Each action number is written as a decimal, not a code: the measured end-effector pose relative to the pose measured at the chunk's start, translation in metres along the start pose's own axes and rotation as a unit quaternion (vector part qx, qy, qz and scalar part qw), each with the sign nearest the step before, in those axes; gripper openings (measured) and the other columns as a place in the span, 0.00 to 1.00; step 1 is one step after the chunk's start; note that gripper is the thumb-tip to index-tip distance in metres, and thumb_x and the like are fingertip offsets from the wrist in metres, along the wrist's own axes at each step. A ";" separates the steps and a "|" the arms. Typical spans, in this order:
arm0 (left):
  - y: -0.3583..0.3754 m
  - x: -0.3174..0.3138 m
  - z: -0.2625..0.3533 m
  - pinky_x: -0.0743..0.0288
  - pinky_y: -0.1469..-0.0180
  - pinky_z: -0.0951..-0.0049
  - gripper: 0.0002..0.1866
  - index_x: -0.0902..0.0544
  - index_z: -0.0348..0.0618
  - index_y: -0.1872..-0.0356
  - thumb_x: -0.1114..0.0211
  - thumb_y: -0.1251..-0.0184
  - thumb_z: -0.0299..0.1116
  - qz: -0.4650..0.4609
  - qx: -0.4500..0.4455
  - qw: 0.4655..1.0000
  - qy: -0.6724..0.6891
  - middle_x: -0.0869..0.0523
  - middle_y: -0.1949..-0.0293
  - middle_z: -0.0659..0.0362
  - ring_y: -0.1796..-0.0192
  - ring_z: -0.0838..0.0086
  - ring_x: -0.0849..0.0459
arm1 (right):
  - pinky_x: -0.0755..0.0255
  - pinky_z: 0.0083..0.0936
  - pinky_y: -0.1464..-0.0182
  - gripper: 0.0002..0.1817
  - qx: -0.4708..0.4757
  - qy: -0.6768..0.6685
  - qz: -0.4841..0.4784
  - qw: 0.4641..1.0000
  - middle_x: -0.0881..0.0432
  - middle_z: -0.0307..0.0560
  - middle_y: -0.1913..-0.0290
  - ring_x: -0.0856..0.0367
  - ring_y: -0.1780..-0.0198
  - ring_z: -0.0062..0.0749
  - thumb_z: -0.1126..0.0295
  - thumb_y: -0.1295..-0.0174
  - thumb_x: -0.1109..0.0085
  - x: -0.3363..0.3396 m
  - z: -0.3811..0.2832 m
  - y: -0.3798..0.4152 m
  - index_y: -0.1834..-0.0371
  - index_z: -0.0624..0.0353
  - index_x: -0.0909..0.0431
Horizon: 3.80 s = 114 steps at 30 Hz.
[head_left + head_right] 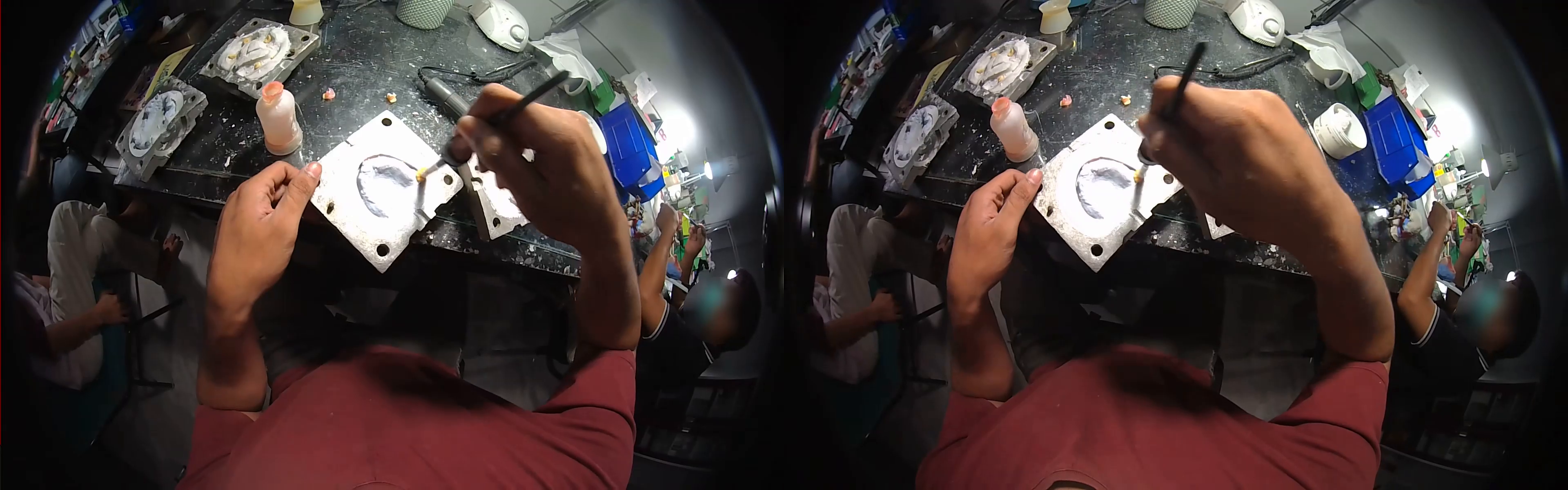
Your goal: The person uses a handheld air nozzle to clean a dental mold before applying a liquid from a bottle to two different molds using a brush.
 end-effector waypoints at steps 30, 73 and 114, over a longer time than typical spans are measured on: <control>0.003 -0.006 0.000 0.33 0.68 0.59 0.24 0.23 0.35 0.66 0.43 0.21 0.50 0.006 -0.011 0.995 -0.094 0.24 0.78 0.47 0.76 0.58 0.27 | 0.25 0.17 0.67 0.09 -0.063 -0.108 -0.037 0.992 0.12 0.43 0.66 0.19 0.70 0.18 0.70 0.25 0.44 -0.023 0.004 0.006 0.60 0.65 0.18; 0.058 -0.002 0.033 0.26 0.65 0.76 0.13 0.24 0.38 0.63 0.29 0.30 0.34 0.131 -0.201 0.969 0.053 0.18 0.72 0.59 0.71 0.80 0.22 | 0.23 0.21 0.62 0.11 -0.092 -0.152 0.103 0.979 0.15 0.47 0.63 0.15 0.64 0.26 0.72 0.25 0.47 0.003 0.003 0.037 0.56 0.72 0.19; 0.089 -0.025 0.077 0.20 0.56 0.65 0.20 0.26 0.37 0.59 0.22 0.41 0.29 0.096 -0.407 0.906 -0.066 0.17 0.62 0.48 0.59 0.59 0.14 | 0.16 0.28 0.59 0.11 0.040 0.070 0.115 0.990 0.10 0.53 0.64 0.09 0.62 0.38 0.75 0.39 0.29 0.025 -0.077 0.069 0.56 0.69 0.15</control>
Point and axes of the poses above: each hand's wrist, its own y-axis away from the middle knuckle, its own x-axis out of the back of the hand, z = x × y, the point moved 10 cm from there along -y, towards the middle knuckle
